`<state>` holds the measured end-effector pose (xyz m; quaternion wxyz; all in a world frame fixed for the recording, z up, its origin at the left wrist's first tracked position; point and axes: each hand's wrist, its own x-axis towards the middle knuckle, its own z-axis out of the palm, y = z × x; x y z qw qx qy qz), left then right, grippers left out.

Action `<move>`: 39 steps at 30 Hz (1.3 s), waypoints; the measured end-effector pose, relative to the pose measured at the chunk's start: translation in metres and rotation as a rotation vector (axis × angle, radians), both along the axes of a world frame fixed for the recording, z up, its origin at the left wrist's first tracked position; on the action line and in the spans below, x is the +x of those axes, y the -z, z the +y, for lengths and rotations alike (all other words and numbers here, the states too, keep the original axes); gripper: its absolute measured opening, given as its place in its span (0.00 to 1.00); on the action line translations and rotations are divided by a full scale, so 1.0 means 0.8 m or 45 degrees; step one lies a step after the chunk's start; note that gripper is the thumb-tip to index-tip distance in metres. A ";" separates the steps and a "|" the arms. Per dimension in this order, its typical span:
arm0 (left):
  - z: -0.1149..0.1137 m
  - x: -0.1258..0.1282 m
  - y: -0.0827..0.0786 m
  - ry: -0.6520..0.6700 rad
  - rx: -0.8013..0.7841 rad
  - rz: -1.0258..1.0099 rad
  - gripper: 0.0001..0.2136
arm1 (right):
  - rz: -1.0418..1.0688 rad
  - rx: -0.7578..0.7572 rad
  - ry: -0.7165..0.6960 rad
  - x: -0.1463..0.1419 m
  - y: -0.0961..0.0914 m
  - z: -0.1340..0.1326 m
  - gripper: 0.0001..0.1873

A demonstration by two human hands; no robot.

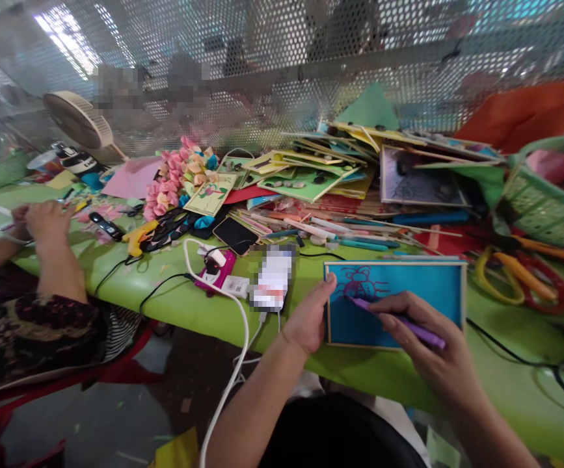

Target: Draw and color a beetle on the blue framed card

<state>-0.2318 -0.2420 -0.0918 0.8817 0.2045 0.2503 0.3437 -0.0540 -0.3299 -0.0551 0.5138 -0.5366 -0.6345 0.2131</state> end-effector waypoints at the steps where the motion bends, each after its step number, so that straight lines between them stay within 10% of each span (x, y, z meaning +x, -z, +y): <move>1: 0.000 0.000 0.000 0.001 0.002 -0.002 0.33 | -0.001 0.005 0.001 0.000 -0.001 0.000 0.06; 39: -0.002 0.002 -0.006 -0.007 0.020 0.022 0.36 | -0.005 -0.006 0.038 0.000 0.000 -0.001 0.09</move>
